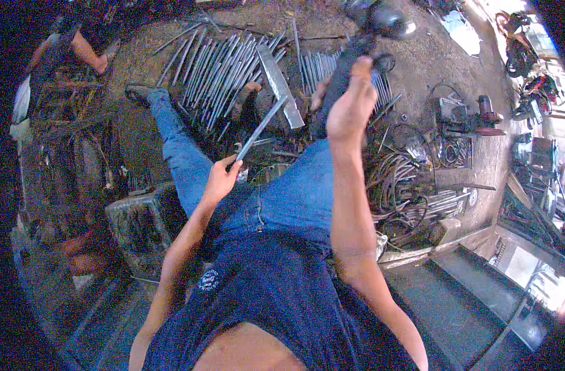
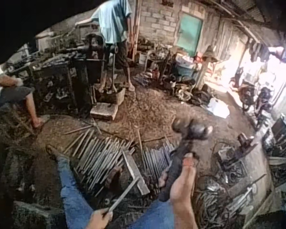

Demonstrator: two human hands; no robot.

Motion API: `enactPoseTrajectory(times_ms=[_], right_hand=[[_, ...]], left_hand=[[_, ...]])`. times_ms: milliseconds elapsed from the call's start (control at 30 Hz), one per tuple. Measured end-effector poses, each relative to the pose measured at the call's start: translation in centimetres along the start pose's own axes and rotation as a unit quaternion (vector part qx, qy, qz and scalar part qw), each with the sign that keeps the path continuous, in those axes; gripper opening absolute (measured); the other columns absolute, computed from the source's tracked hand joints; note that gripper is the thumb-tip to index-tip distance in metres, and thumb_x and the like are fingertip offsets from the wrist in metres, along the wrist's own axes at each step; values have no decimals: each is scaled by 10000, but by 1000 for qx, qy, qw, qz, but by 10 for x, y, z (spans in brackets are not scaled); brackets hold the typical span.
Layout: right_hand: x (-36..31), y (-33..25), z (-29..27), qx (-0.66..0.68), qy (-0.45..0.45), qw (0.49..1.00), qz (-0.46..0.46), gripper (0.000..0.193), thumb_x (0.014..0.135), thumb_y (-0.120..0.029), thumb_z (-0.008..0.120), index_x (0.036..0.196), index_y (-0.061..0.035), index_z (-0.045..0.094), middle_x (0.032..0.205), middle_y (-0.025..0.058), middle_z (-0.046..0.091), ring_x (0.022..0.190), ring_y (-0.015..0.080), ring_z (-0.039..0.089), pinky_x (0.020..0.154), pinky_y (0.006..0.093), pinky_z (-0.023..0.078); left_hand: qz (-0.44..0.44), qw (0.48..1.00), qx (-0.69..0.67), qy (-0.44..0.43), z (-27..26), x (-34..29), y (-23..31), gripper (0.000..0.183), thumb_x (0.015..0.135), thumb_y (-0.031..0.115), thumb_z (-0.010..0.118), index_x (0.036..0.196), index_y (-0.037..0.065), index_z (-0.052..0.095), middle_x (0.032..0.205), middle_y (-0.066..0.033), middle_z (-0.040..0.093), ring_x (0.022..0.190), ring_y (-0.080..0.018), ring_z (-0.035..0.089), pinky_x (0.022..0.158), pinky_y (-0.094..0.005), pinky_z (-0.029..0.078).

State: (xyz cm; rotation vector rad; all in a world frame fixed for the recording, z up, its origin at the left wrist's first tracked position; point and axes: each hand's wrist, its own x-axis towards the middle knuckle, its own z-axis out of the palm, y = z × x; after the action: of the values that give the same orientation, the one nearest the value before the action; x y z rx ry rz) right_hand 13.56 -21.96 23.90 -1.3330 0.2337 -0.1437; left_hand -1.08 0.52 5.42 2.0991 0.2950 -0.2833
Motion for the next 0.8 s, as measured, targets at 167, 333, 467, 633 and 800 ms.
enactPoseTrajectory(times_ms=[167, 333, 467, 633, 800], right_hand=[[-19, 182, -32, -132, -10, 944, 302, 663, 910, -649, 350, 729, -33, 515, 551, 79, 507, 426, 207, 492, 403, 346, 410], [-41, 144, -39, -83, -10, 930, 357, 649, 923, -614, 369, 745, -19, 557, 553, 70, 510, 440, 192, 503, 430, 332, 427], [-63, 157, -62, -166, 7, 926, 339, 618, 932, -581, 395, 750, -15, 564, 563, 70, 522, 443, 184, 501, 430, 329, 423], [-52, 189, -76, -184, 26, 919, 349, 605, 932, -577, 404, 775, -12, 555, 565, 68, 516, 442, 174, 496, 424, 328, 429], [-27, 40, -28, -95, -24, 976, 197, 591, 942, -584, 357, 761, -43, 509, 552, 55, 488, 426, 161, 482, 400, 306, 414]], left_hand=[[-15, 1000, -6, 2, -5, -1, 14, 324, 893, 204, 580, 1110, -32, 625, 924, -258, 655, 858, -338, 672, 734, -382, 501], [-28, 1000, 1, 1, -4, 3, 6, 343, 891, 225, 589, 1085, -57, 620, 920, -263, 654, 885, -372, 657, 751, -411, 498], [-20, 999, 43, 22, 4, -6, 9, 366, 889, 246, 591, 1082, -64, 616, 915, -273, 649, 894, -419, 633, 786, -452, 482], [-6, 995, 89, -46, 3, 1, -2, 400, 911, 290, 570, 1073, -72, 622, 892, -238, 676, 798, -353, 667, 717, -418, 494], [-18, 998, 51, -19, -4, -4, 12, 414, 903, 274, 573, 1084, -96, 611, 933, -271, 650, 900, -408, 639, 803, -432, 488]])
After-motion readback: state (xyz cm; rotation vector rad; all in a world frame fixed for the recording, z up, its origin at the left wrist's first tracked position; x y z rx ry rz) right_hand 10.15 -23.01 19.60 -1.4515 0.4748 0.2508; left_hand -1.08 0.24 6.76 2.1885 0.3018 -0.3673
